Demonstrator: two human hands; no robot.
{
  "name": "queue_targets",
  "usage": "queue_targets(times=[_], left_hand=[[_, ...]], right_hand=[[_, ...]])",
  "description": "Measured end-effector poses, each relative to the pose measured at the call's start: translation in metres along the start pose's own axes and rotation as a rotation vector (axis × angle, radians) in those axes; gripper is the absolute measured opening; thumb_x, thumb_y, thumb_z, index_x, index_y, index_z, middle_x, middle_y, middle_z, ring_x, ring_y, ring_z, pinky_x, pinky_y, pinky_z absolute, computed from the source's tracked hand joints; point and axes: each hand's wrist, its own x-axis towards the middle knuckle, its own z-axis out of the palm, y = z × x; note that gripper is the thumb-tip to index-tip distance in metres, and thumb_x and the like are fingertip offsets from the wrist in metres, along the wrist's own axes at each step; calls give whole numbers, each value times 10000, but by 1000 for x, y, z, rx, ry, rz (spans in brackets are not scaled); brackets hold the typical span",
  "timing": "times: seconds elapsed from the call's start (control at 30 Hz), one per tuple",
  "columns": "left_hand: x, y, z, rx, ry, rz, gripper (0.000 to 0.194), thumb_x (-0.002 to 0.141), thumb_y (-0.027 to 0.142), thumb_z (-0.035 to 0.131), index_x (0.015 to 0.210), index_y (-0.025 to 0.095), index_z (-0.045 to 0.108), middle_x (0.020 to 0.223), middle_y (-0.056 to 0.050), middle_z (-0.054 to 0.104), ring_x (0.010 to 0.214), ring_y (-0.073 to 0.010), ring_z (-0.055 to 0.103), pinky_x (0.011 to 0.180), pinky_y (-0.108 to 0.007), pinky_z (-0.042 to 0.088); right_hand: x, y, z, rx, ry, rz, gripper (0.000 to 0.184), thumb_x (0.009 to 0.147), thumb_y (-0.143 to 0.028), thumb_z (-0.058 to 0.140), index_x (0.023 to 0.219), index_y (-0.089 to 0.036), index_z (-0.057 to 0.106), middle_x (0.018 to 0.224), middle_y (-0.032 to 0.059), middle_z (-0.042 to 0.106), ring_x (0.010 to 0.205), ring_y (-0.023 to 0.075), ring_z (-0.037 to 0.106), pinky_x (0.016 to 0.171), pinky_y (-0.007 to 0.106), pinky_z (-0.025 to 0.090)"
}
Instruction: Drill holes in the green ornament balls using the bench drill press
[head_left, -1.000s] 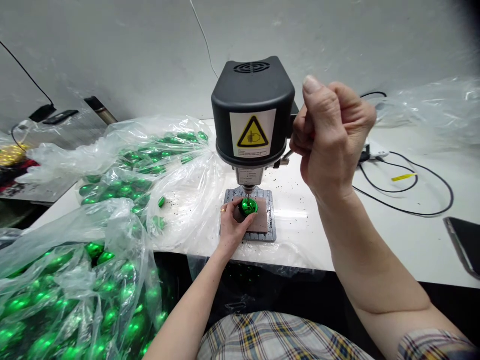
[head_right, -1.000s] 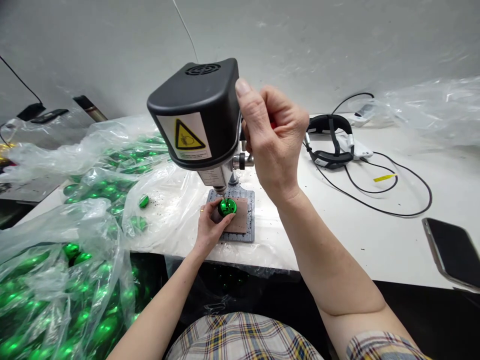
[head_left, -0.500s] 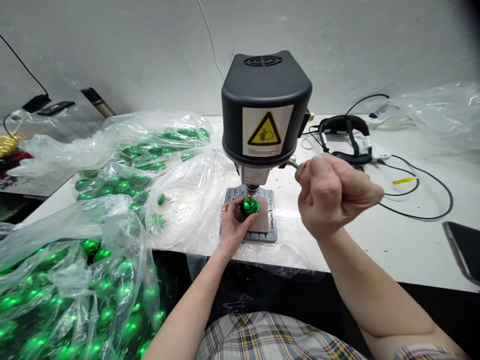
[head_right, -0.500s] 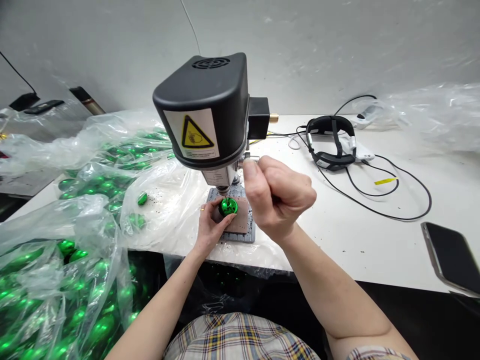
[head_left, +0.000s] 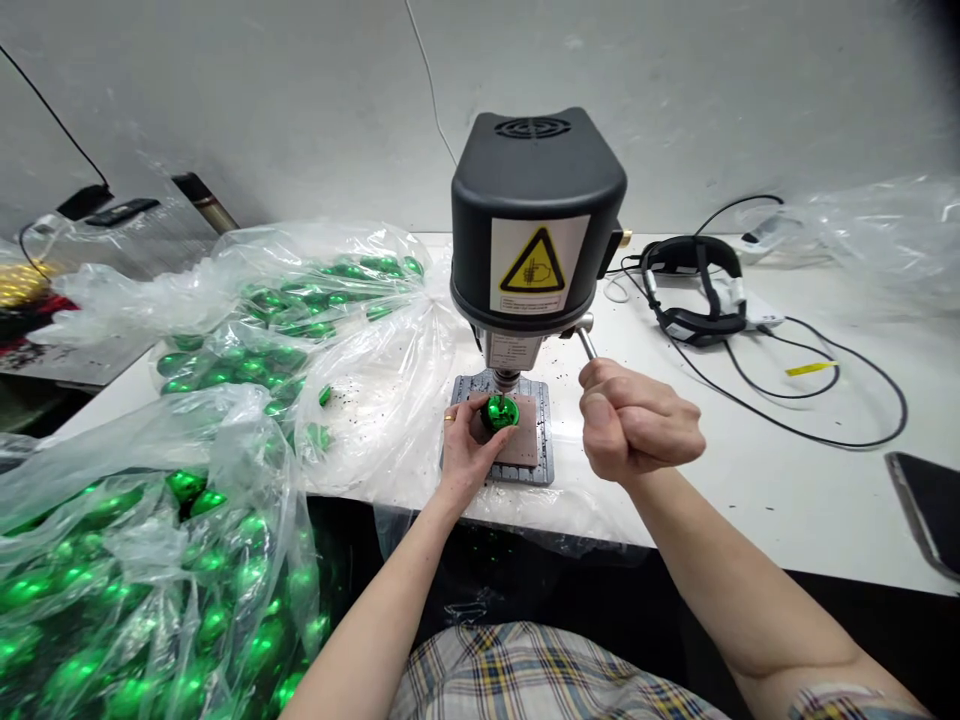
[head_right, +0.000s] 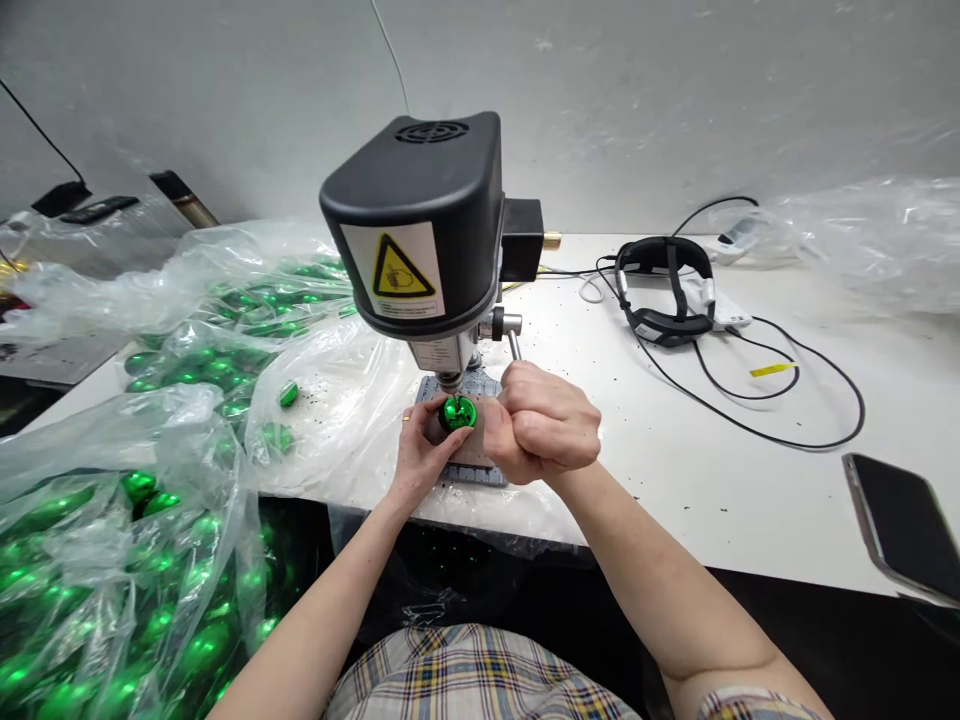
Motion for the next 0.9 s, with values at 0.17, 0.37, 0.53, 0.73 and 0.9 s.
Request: queue_targets(times=[0.17,0.37,0.53,0.73,0.9], left_hand=[[3,9,2,-18,9,-20,465,740,365,817,1144,211,646,1098,-94,641,1101,-257,608,970,-418,512],[-71,25,-27,60,41,235,443,748,363,774,1139,219,622,1046,-101,656,954,-240,667,818,-385,574],[-133,-18,-43,378,-702,379,329,847,297,684,1173,258,678,1144,-133,697,982,-272,696,842,-421,593],[-121,-3,-45,557,-904,-156,692,664,197,869,1312,223,629,1386,-186,599,1299,-404,558,1078,-569,456],[-62,62,-91,-208,-850,-240,366,927,503,584,1091,213,737,913,-84,755,791,-213,726,733,-325,589]], right_hand=[[50,9,15,-86,327,425,509,850,-152,614,441,-186,313,399,-58,294,350,70,324,345,261,188],[94,36,16,163,308,805,378,811,-225,663,517,-207,425,440,-72,369,332,50,261,279,235,145],[86,35,18,99,283,690,381,865,-188,588,536,-227,400,449,-72,353,333,56,301,289,243,161],[85,36,17,66,273,662,387,856,-197,583,533,-238,375,427,-75,371,314,71,319,282,271,151],[83,36,15,65,289,648,370,843,-168,595,510,-217,440,419,-70,393,304,50,291,289,254,160]])
